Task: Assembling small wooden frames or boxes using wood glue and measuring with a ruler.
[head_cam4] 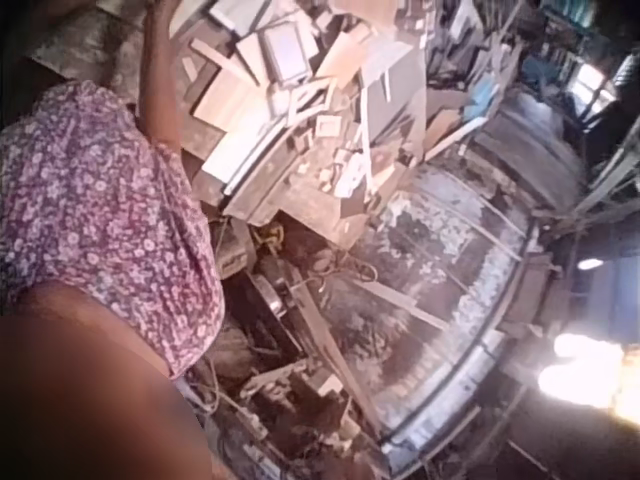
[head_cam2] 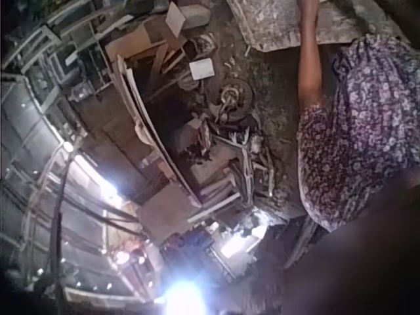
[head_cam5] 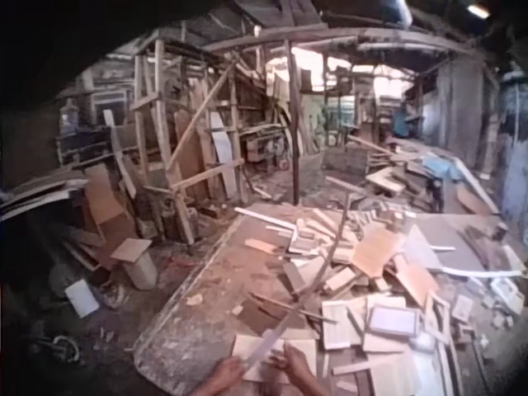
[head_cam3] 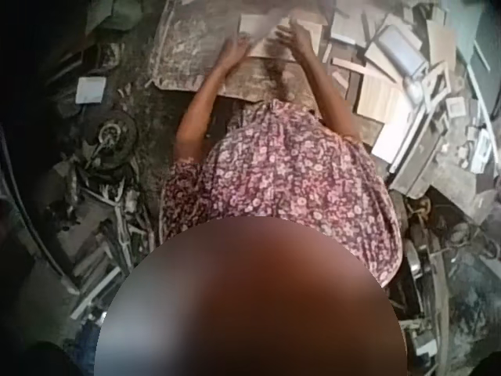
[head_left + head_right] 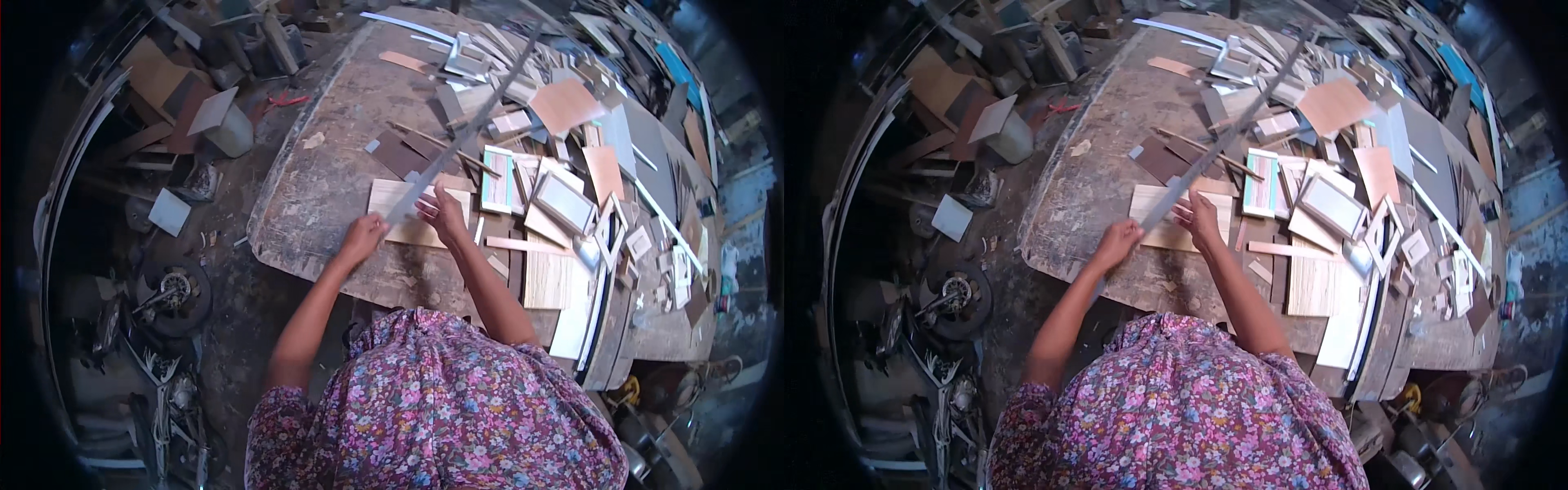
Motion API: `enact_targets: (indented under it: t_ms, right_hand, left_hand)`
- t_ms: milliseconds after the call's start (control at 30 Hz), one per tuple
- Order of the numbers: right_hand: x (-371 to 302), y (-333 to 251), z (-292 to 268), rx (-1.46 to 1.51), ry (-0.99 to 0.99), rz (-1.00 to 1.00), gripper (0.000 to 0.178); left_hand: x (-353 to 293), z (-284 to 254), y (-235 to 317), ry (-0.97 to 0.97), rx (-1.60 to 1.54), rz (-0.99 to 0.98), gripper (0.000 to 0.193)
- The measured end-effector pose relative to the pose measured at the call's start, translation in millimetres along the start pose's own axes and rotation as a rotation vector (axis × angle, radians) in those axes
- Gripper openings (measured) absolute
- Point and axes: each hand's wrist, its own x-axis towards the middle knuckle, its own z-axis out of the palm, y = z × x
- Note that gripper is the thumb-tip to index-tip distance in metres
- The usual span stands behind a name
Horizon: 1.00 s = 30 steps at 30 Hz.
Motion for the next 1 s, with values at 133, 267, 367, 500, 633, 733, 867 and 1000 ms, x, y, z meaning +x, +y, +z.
enact_targets:
  t_ms: [133,267,367,500,633,733,867,1000]
  right_hand:
    - [17.6,5.4,4.7,-0.154,0.077,0.019,0.025]
    - [13.7,37.2,8.8,-0.187,-0.012,0.049,0.008]
    - [-8.2,64.7,30.1,-0.158,-0.085,0.106,0.020]
    - [-20.1,108.4,29.3,-0.422,-0.236,0.148,0.016]
    - [-34.3,99.7,36.6,-0.405,-0.145,0.119,0.021]
    - [-30.3,72.2,33.0,-0.337,-0.061,0.003,0.028]
    - [3.9,36.5,9.7,-0.158,-0.049,0.046,0.023]
    - [-5.5,17.3,22.3,-0.142,0.058,0.053,0.024]
  left_hand:
    - [-52.2,-4.4,-30.2,-0.080,-0.074,-0.108,0.016]
    - [-83.9,-13.9,-38.6,-0.053,0.061,-0.258,0.028]
    - [-80.8,-19.1,-44.7,0.033,0.010,-0.202,0.055]
    - [-52.1,-8.4,-21.0,0.098,-0.163,-0.144,0.053]
    - [-61.8,0.4,-15.3,0.073,-0.118,-0.230,0.039]
    - [-76.0,0.0,-9.4,0.041,-0.028,-0.228,0.035]
    - [-97.8,-19.9,-17.3,0.083,0.045,-0.213,0.034]
    - [-119.1,-48.4,-13.2,-0.026,0.071,-0.316,0.033]
